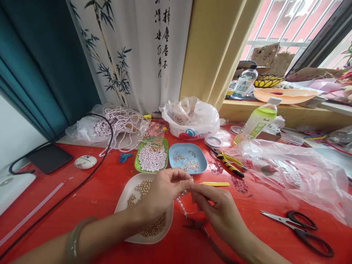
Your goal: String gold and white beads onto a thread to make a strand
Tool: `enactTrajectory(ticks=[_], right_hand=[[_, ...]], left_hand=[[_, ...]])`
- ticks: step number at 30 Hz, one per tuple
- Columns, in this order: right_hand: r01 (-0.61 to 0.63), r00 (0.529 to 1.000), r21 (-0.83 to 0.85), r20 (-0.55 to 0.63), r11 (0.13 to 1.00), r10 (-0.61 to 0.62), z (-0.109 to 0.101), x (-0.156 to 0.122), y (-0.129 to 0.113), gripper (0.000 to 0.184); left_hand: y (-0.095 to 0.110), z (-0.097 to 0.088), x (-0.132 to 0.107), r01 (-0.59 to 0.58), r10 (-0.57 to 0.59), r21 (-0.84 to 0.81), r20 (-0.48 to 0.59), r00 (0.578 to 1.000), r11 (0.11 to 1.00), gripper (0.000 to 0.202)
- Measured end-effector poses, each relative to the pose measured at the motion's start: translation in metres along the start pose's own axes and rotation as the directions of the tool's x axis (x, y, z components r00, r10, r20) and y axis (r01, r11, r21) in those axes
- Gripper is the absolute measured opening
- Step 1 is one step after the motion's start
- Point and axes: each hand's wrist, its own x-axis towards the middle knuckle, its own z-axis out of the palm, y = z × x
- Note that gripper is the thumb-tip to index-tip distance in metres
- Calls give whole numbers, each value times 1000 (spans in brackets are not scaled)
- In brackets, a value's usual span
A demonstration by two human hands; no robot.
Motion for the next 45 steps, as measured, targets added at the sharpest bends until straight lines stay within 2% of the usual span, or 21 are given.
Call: enactTrajectory(ticks=[2,5,7,9,13,16,19,22,27,32,38,42,45], right_hand=[[144,989,-154,-21,978,-149,0,-2,4,27],[305,947,-353,16,885,-320,0,-4,11,31],[361,925,-426,49,830,-377,0,-5,14,32],[380,917,-431,61,818,-394,-1,-5,15,32],[292,950,-330,-8,898,-312,-2,-3,7,27],[162,982,-176,-63,971,-175,-2,-1,2,23],[16,997,19,-79,1000,-15,-3,0,1,20],[-124,989,219,-55,968,139,-3,1,2,19],[-308,944,455,38,836,327,-5,6,1,18],[-332,938,496,82,802,338,-4,7,0,17],[-310,951,425,135,850,279,-4,5,-1,17],[-205,977,334,15,920,212,-9,4,0,14],[-132,983,319,-78,939,165,-13,5,2,15]], left_hand=[[0,0,-1,-8,8,1,-4,1000,1000,18],[-2,0,-1,-26,27,24,-6,1000,999,18],[-3,0,-1,-34,34,32,-3,999,999,18],[-2,-1,1,-32,31,12,24,999,999,17],[5,-2,4,-18,21,-47,66,998,999,22],[11,-4,5,-2,4,-58,39,999,998,26],[14,-5,5,22,-23,-37,-11,1000,999,22],[13,-5,4,15,-15,2,-45,999,1000,19],[11,-6,4,1,-1,-2,-9,1000,1000,15],[8,-7,4,-16,15,55,11,1000,998,22],[8,-6,5,17,-18,21,43,999,1000,23],[8,-7,6,21,-23,38,46,999,999,23],[7,-6,6,36,-39,47,66,997,998,20]])
